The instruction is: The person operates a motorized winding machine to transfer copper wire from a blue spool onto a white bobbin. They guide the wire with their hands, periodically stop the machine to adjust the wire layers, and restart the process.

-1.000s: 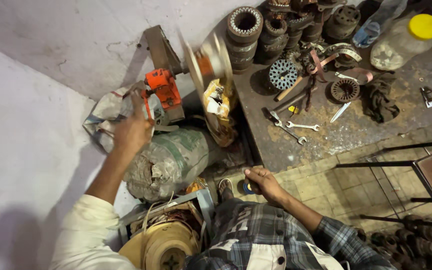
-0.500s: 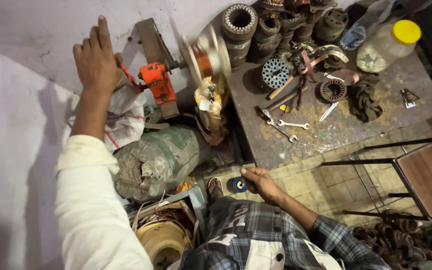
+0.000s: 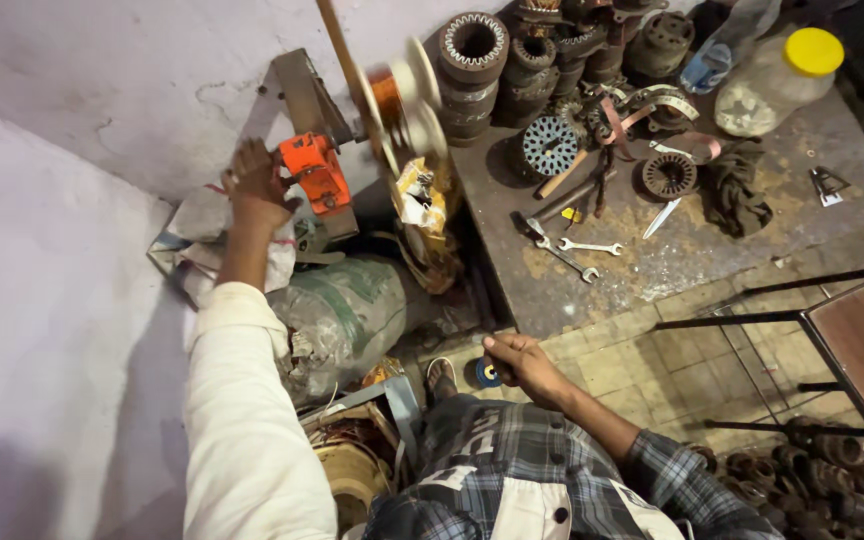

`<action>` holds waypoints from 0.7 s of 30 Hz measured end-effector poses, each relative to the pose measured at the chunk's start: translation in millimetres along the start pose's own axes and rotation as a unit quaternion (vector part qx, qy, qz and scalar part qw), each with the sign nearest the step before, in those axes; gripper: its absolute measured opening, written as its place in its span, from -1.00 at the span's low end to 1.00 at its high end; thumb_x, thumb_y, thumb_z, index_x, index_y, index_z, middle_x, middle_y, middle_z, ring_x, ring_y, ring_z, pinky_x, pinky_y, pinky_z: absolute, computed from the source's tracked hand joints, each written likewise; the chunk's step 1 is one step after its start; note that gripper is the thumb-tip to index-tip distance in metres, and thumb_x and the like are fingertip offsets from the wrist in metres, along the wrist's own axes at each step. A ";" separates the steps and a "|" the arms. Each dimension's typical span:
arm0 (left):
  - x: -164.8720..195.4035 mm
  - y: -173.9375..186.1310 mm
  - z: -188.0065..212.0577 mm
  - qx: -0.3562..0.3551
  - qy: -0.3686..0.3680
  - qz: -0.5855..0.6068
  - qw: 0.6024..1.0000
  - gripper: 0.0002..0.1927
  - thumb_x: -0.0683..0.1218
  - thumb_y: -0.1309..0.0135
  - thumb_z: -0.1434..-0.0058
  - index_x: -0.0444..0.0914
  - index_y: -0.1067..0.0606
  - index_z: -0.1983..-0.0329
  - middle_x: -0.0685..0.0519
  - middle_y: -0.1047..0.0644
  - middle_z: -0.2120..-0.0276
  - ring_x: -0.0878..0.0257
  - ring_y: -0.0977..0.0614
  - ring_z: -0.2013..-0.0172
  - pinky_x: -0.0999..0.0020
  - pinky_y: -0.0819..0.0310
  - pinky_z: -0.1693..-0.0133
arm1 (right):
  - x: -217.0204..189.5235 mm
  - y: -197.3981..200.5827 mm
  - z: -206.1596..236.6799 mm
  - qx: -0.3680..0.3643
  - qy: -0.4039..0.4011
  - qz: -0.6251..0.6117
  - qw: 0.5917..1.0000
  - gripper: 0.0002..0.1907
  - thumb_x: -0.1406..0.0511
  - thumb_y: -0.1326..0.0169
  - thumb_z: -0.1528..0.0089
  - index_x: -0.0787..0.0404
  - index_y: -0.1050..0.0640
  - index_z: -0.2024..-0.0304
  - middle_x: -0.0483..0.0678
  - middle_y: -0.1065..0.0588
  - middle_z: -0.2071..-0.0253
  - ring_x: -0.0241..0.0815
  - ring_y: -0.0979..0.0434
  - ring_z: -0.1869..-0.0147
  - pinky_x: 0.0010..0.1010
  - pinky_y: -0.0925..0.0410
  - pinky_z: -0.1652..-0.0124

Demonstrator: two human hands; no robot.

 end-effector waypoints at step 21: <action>19.1 54.0 101.3 -0.133 0.005 0.047 0.990 -0.72 0.09 -0.27 -0.09 -0.17 -0.66 0.25 -0.14 -0.65 0.34 -0.09 -0.70 0.28 -0.02 -0.58 0.21 | -3.6 -3.3 -5.0 -0.008 0.017 -0.065 0.998 -0.59 0.12 0.00 -0.40 0.19 -0.51 0.48 -0.23 -0.26 0.71 -0.41 -0.14 0.65 -0.48 0.02 0.57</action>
Point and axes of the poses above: each hand's wrist, its own z-axis away from the middle knuckle, its own y-axis out of the back of the hand, x = y × z, the point moved 8 cm from there along -z, towards the middle knuckle
